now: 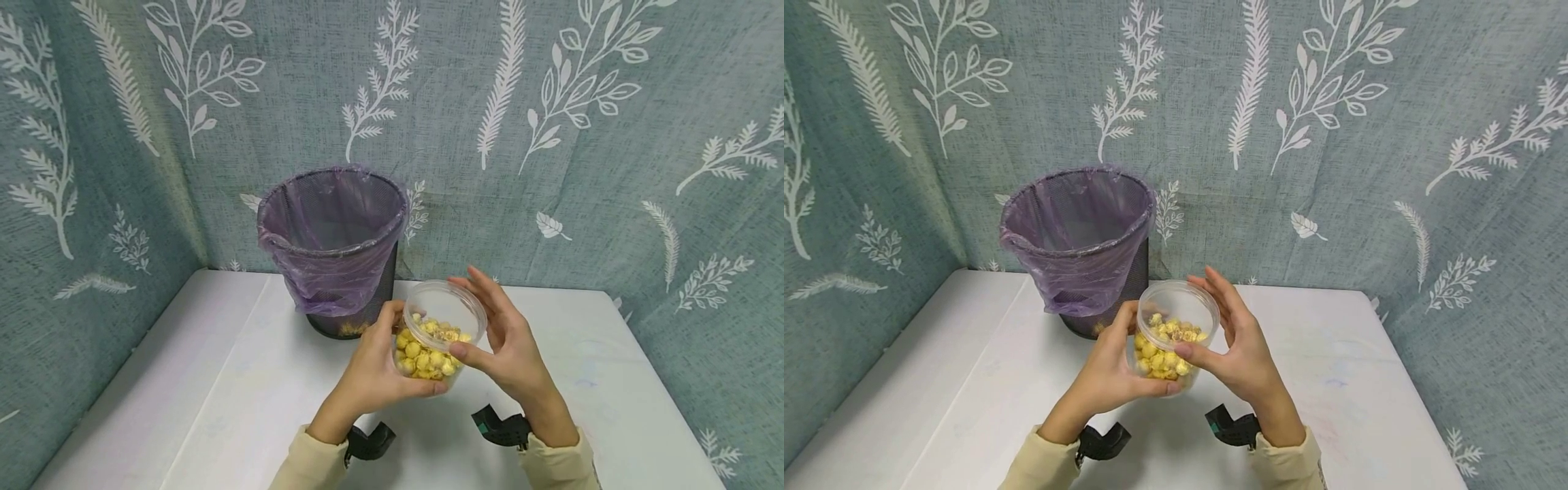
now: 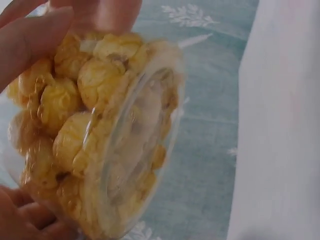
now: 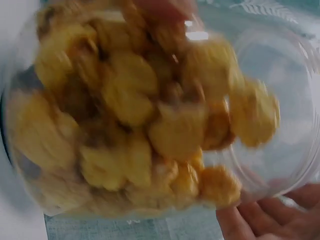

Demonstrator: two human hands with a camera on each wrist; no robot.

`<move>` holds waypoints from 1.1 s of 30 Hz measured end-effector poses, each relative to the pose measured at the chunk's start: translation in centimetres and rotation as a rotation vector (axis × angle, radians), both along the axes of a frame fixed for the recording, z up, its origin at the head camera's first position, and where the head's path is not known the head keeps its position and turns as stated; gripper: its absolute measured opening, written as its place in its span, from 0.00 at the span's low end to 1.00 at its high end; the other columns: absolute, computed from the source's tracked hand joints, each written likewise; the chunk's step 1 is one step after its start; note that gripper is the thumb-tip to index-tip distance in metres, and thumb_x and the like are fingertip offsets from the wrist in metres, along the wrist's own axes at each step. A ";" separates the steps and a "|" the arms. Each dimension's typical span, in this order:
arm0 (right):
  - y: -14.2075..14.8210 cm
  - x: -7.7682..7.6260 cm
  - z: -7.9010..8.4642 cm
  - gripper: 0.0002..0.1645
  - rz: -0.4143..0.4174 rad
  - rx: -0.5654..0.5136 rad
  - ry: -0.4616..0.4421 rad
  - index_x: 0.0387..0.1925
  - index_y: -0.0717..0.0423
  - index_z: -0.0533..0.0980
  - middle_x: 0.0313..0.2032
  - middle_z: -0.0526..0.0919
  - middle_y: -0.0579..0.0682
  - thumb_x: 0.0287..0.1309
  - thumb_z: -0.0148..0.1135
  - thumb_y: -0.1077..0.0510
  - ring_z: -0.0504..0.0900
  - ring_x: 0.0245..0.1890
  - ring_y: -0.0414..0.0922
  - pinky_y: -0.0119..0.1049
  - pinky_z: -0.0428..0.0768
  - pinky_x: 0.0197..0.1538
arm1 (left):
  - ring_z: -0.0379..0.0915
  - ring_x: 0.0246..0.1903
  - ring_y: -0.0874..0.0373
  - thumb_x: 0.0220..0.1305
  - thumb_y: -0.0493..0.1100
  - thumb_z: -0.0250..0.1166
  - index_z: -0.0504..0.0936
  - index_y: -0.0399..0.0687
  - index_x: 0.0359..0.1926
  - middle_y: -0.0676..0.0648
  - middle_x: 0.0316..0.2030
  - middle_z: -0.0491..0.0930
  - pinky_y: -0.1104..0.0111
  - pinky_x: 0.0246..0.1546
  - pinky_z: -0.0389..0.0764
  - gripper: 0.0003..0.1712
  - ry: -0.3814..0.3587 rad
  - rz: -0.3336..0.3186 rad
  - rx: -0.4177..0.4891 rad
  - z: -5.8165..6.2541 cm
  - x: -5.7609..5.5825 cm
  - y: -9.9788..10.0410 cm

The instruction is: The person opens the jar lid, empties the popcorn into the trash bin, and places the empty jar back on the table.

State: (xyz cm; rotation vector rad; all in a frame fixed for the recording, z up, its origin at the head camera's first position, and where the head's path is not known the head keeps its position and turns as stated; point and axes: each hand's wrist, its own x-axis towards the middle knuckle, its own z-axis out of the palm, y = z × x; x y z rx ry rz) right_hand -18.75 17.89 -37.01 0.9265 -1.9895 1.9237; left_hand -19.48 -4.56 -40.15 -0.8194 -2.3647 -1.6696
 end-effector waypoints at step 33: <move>-2.8 0.8 -0.1 0.68 -0.469 0.161 0.016 0.82 0.63 0.52 0.67 0.73 0.60 0.48 0.85 0.62 0.72 0.69 0.57 0.63 0.57 0.76 | 0.78 0.50 0.51 0.36 0.57 0.91 0.64 0.41 0.69 0.44 0.54 0.79 0.52 0.52 0.82 0.64 0.183 0.327 -0.143 -0.1 0.6 1.1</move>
